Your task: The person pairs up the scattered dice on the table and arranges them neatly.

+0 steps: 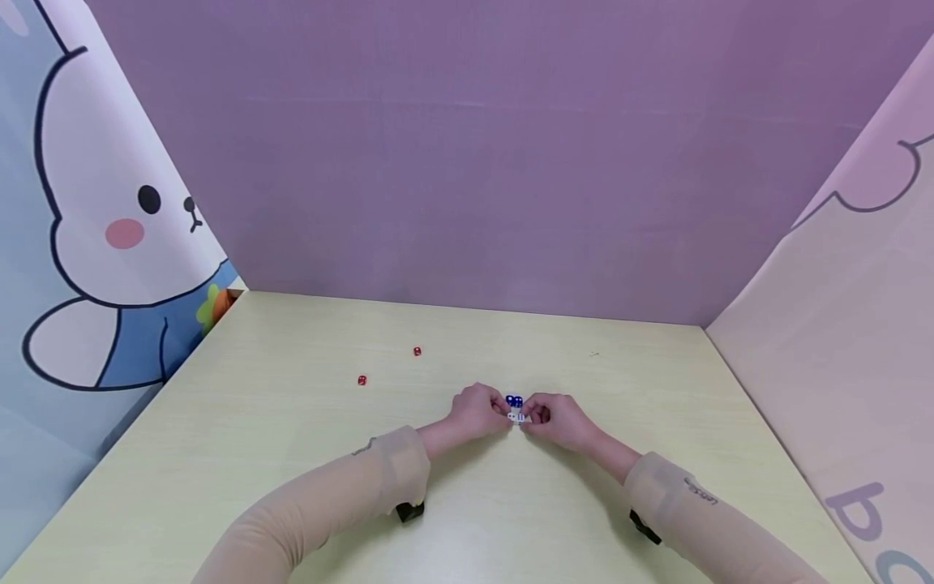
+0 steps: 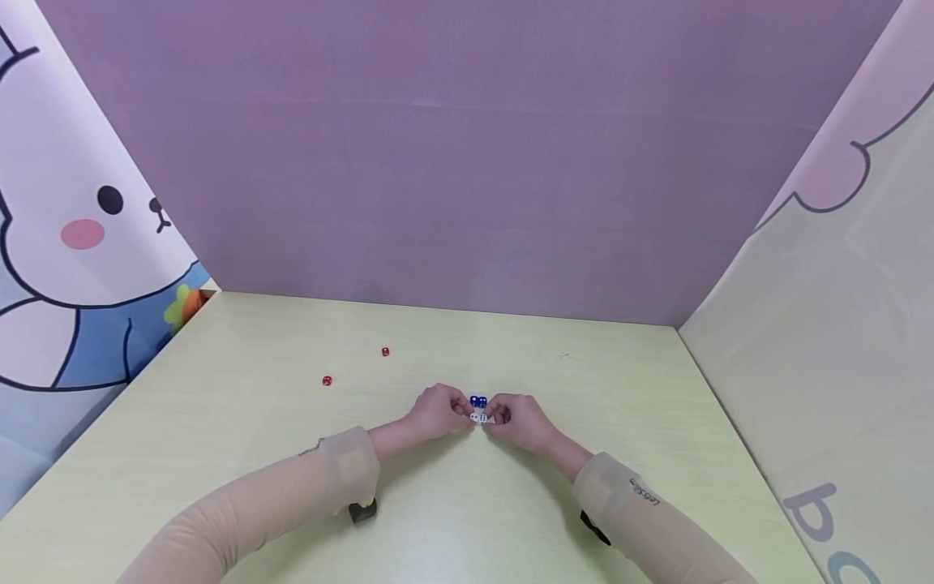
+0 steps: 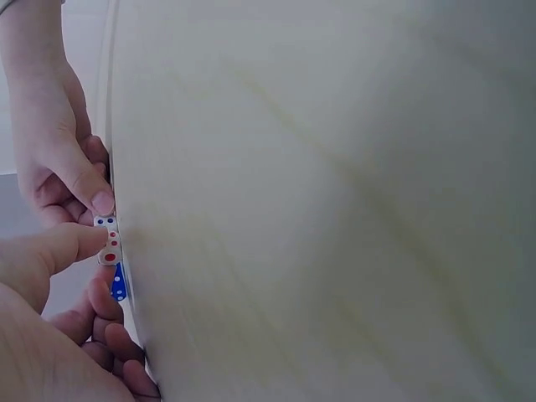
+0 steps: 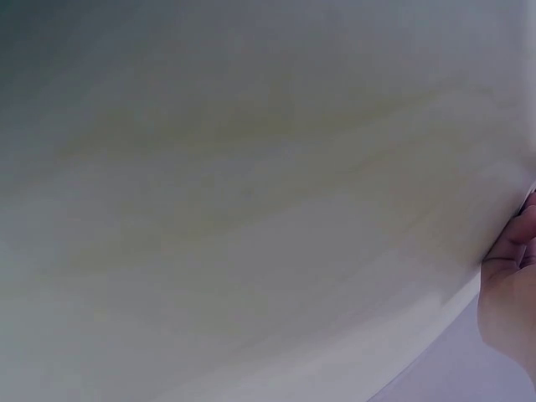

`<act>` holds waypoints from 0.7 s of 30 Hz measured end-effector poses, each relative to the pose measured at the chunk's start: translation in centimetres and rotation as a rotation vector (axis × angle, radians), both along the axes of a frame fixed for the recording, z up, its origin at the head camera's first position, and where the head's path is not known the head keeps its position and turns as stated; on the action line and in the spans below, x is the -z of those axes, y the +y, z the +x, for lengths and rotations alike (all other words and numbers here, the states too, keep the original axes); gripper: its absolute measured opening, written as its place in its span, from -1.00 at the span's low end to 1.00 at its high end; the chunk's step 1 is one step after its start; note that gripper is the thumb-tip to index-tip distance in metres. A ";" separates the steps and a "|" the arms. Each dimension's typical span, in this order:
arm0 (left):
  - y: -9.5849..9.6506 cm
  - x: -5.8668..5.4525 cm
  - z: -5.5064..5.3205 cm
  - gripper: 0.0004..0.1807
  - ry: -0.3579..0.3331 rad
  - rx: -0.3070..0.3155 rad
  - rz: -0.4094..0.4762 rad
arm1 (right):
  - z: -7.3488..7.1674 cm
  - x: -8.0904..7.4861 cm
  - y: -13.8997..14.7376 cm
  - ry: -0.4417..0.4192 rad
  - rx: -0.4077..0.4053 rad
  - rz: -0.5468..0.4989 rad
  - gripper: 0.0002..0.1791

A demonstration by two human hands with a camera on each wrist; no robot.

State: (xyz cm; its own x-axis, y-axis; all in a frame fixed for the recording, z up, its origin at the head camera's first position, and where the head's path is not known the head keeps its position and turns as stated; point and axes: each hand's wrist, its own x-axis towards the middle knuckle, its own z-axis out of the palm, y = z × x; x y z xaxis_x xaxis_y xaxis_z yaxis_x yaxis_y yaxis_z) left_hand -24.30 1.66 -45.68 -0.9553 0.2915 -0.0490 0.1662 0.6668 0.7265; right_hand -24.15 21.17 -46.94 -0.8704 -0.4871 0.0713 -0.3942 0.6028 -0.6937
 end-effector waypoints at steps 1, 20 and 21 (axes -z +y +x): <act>0.0 0.0 0.0 -0.89 -0.002 -0.001 0.002 | 0.0 0.0 0.0 0.000 0.001 0.001 -0.87; -5.1 -3.9 -2.6 -0.67 0.031 0.029 0.054 | 0.3 -0.4 -0.1 -0.049 0.019 0.019 -0.85; -5.6 -3.9 -3.0 -0.67 0.042 0.027 0.062 | 0.3 -0.4 -0.1 -0.052 0.021 0.019 -0.84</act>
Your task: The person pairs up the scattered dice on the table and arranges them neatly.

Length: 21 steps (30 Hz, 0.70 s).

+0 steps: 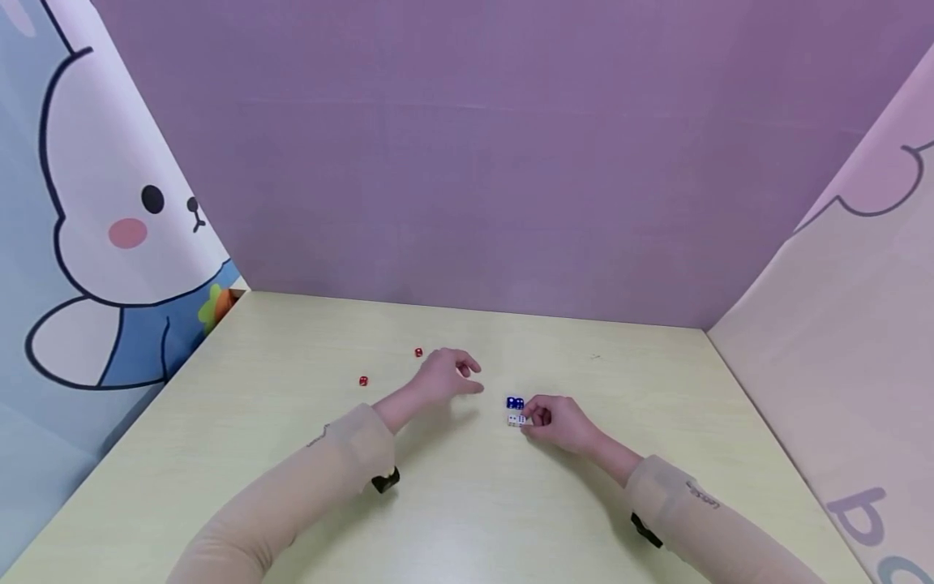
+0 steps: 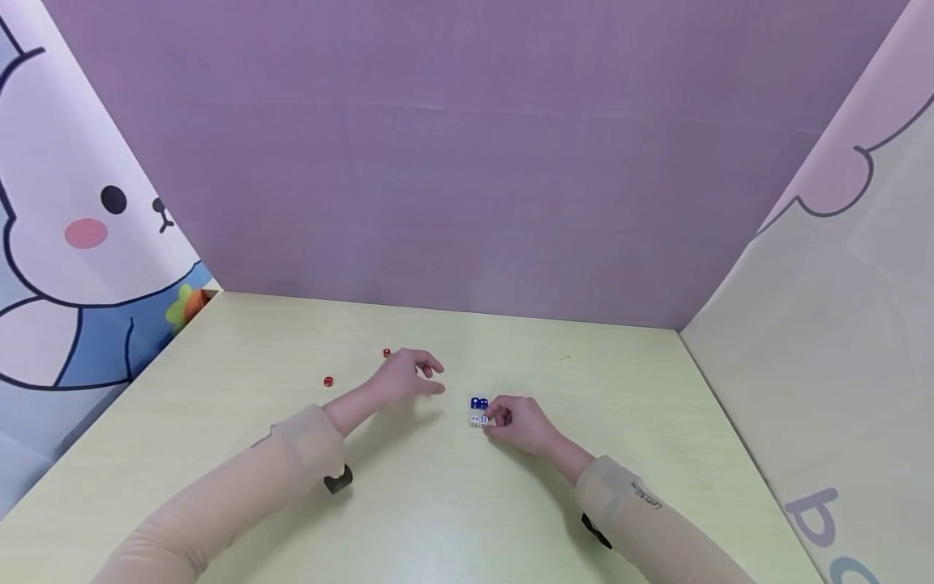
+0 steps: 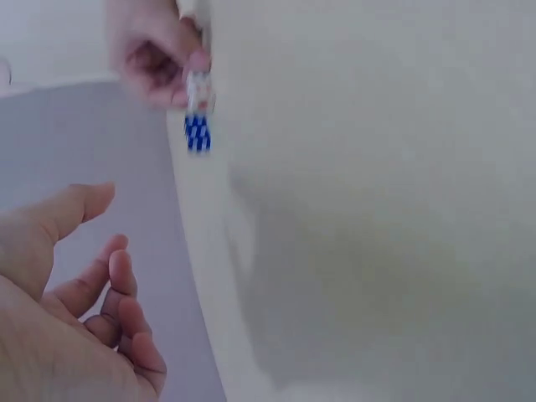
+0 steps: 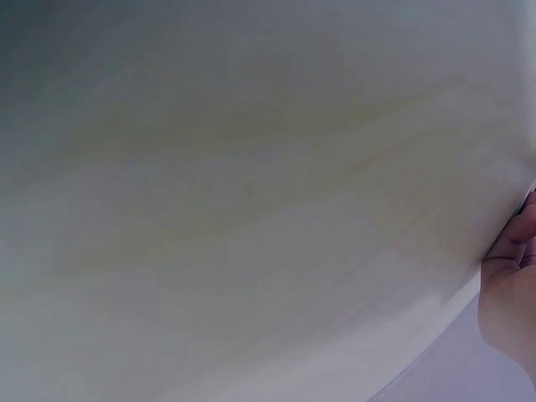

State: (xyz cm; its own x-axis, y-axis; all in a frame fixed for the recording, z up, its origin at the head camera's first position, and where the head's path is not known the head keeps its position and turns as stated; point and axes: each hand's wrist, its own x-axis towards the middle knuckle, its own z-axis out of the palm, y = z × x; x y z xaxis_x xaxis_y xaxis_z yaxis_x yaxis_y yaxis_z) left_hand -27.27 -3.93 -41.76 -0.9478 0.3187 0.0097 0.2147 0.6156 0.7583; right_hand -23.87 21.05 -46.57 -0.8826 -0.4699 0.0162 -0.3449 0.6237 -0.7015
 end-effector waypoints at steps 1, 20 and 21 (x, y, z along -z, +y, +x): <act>-0.5 0.0 -0.4 -0.67 0.004 -0.002 0.015 | 0.0 0.0 0.0 -0.003 0.002 0.001 -0.84; -8.6 1.1 -6.7 -0.66 0.290 0.056 -0.219 | 0.1 -0.1 -0.1 -0.018 0.022 0.009 -0.83; -8.8 1.4 -6.9 -0.67 0.294 0.058 -0.237 | 0.0 -0.1 -0.1 -0.019 0.022 0.010 -0.83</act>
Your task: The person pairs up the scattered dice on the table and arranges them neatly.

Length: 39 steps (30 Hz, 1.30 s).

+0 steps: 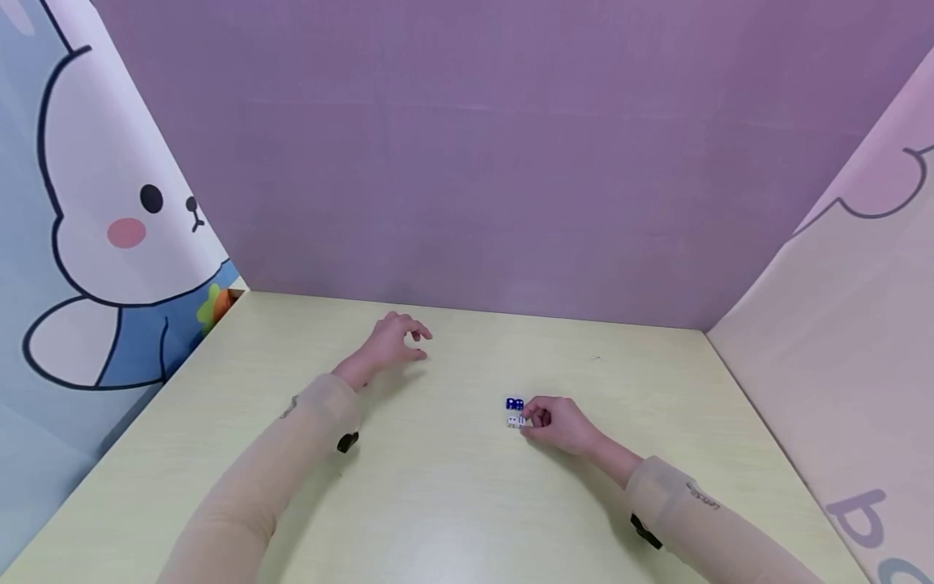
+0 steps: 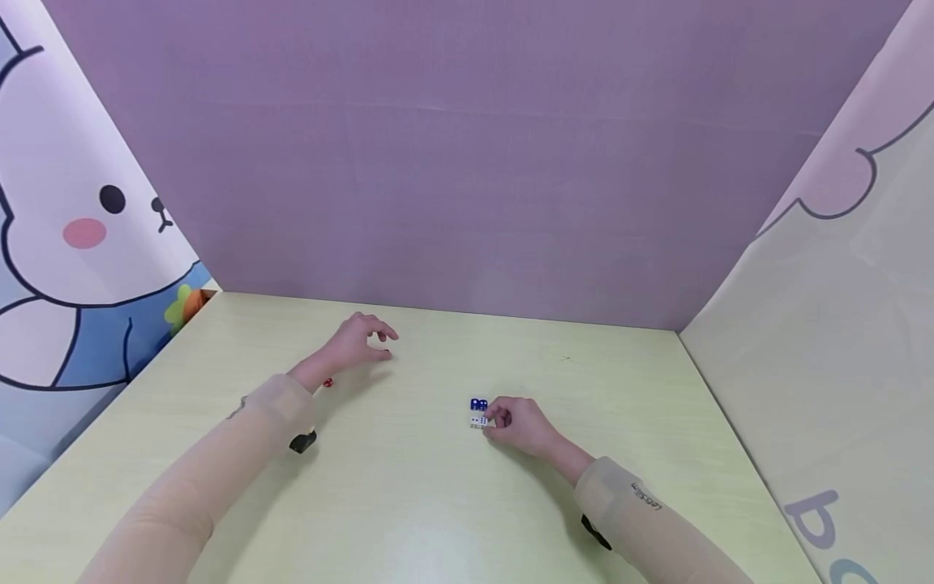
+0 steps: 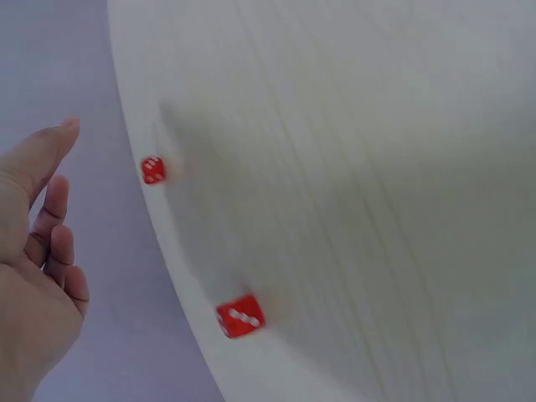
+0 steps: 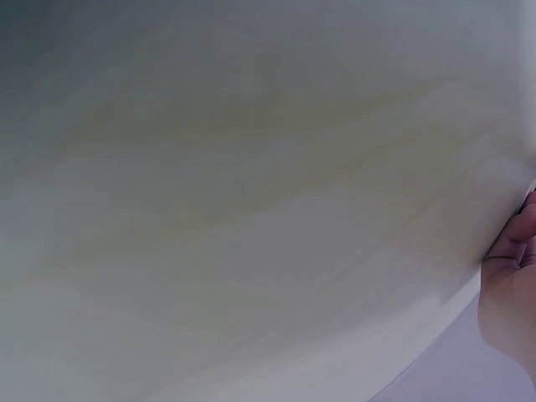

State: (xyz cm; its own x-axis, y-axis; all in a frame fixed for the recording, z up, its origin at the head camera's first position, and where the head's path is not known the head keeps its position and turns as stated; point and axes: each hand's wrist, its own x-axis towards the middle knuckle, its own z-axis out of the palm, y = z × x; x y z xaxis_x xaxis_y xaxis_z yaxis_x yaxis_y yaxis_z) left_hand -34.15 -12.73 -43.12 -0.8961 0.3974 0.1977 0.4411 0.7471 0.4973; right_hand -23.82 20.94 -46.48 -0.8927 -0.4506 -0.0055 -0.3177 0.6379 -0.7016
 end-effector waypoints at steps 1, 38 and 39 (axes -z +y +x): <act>-0.2 0.2 -0.2 -0.68 0.004 -0.002 -0.016 | 0.0 0.0 0.0 -0.002 0.001 0.001 -0.83; 0.9 1.4 0.9 -0.95 -0.097 -0.089 -0.086 | 0.4 0.1 -0.3 0.013 -0.011 0.006 -0.83; 1.0 1.5 1.0 -0.95 -0.108 -0.087 -0.080 | 0.4 0.1 -0.3 0.015 -0.011 0.007 -0.83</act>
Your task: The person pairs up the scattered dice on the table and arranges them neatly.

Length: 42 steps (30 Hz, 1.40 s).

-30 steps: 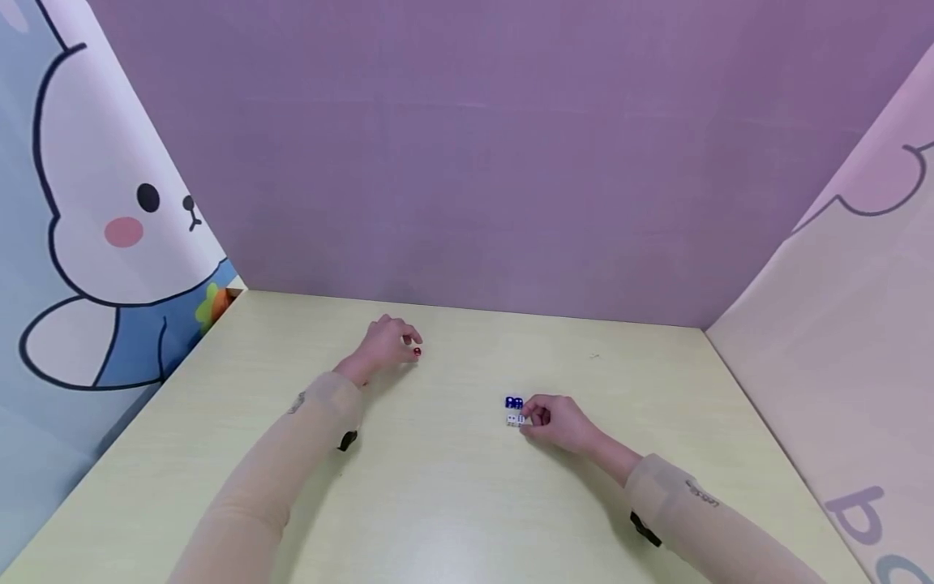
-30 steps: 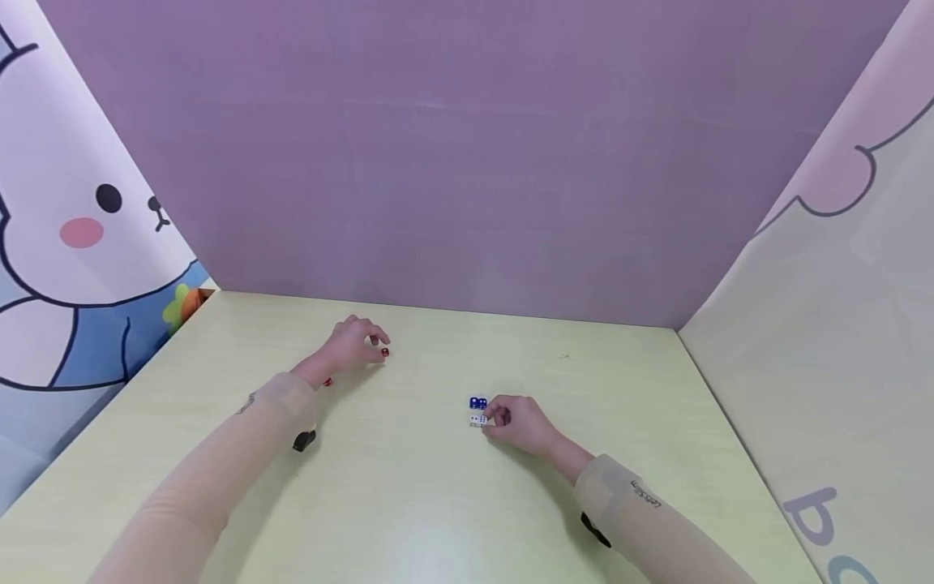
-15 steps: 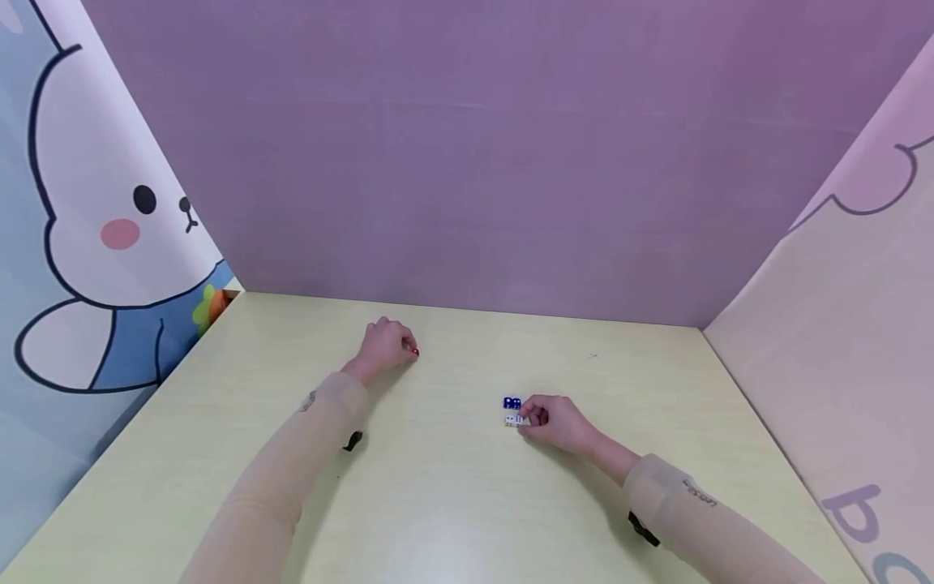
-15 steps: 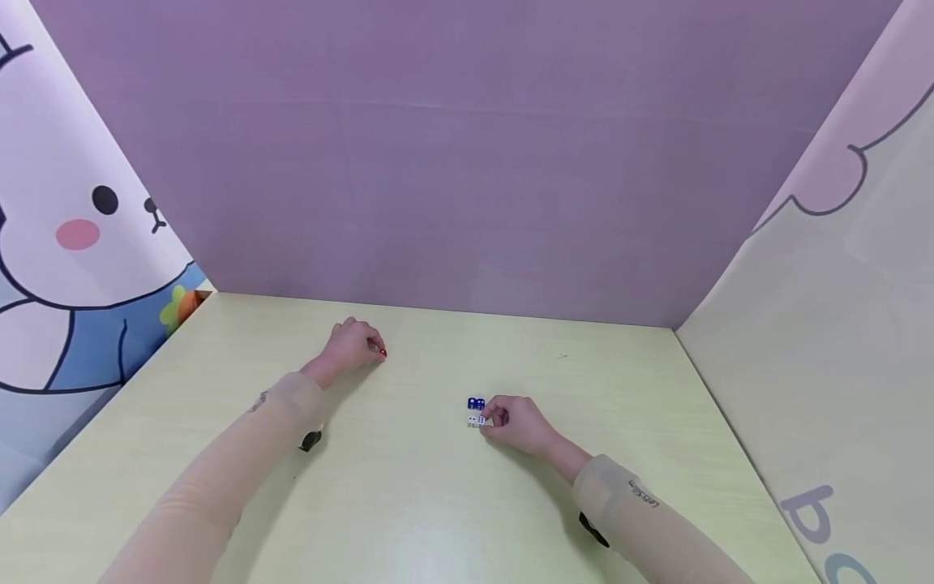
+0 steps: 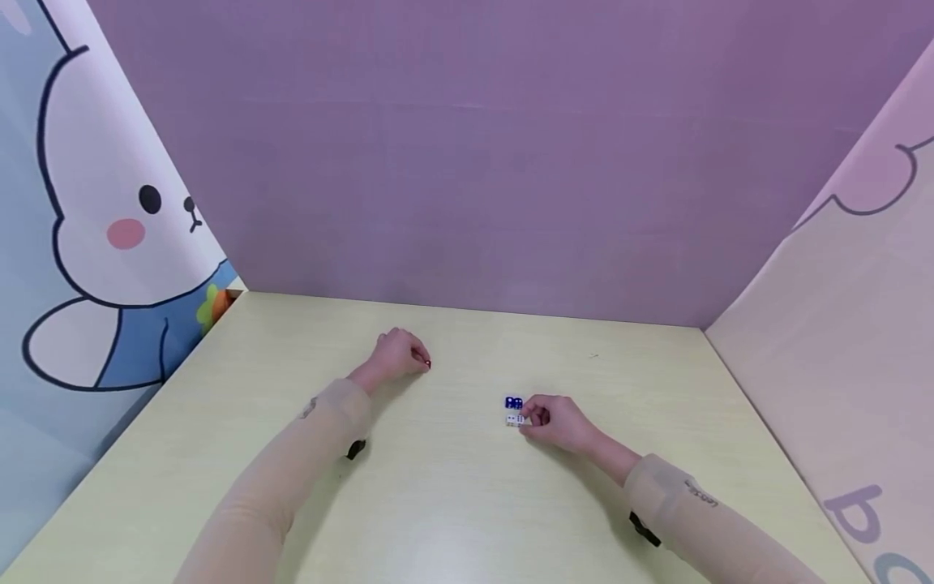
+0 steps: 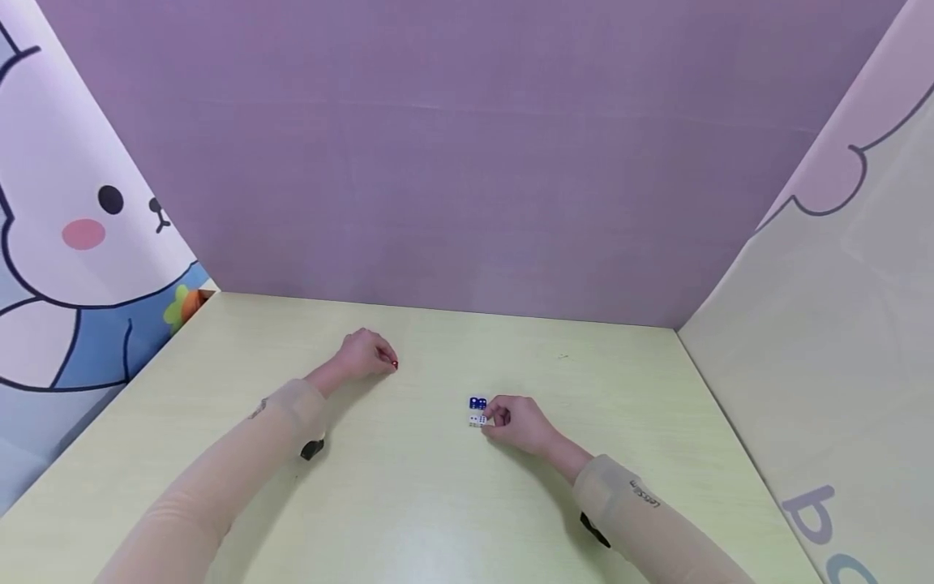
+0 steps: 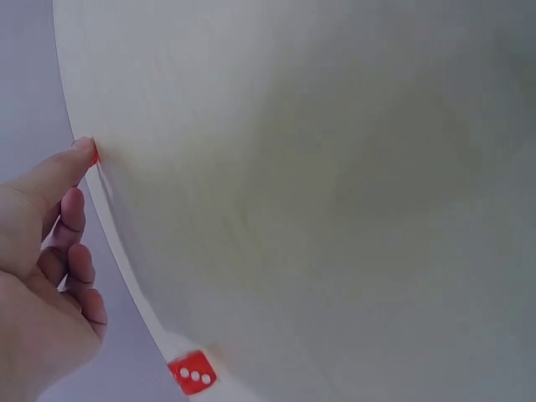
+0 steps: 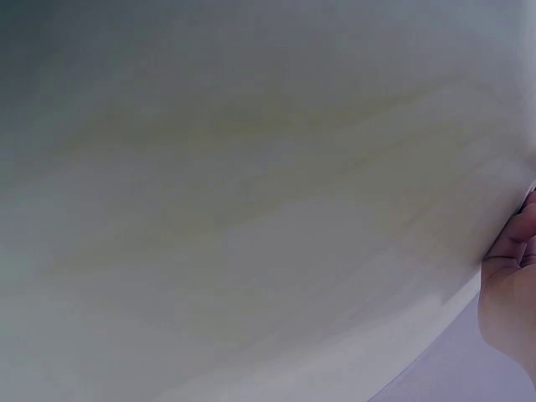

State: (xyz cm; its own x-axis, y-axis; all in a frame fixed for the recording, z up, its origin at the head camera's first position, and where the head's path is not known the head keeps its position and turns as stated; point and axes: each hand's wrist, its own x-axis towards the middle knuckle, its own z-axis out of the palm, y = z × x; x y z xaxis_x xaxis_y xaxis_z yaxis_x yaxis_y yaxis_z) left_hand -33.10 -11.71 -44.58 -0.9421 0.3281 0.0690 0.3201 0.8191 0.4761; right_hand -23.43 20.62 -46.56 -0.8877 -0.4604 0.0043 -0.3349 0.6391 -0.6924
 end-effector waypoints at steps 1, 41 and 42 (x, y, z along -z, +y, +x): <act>0.1 0.0 0.2 -0.95 -0.012 0.003 0.012 | 0.0 0.0 0.0 0.000 0.000 0.001 -0.83; 6.5 0.5 9.2 -0.86 -0.275 -0.069 0.236 | 1.8 -0.6 0.9 0.007 0.045 -0.019 -0.78; 6.7 0.6 9.4 -0.86 -0.276 -0.066 0.239 | 2.1 -0.5 0.9 0.005 0.046 -0.017 -0.79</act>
State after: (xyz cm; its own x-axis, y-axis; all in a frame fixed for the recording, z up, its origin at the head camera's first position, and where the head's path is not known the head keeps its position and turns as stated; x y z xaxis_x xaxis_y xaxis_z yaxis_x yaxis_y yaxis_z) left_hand -23.73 -4.99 -45.16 -0.9545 0.2714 -0.1232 0.1034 0.6892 0.7172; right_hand -21.36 21.56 -46.03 -0.9077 -0.4194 0.0165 -0.3092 0.6417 -0.7019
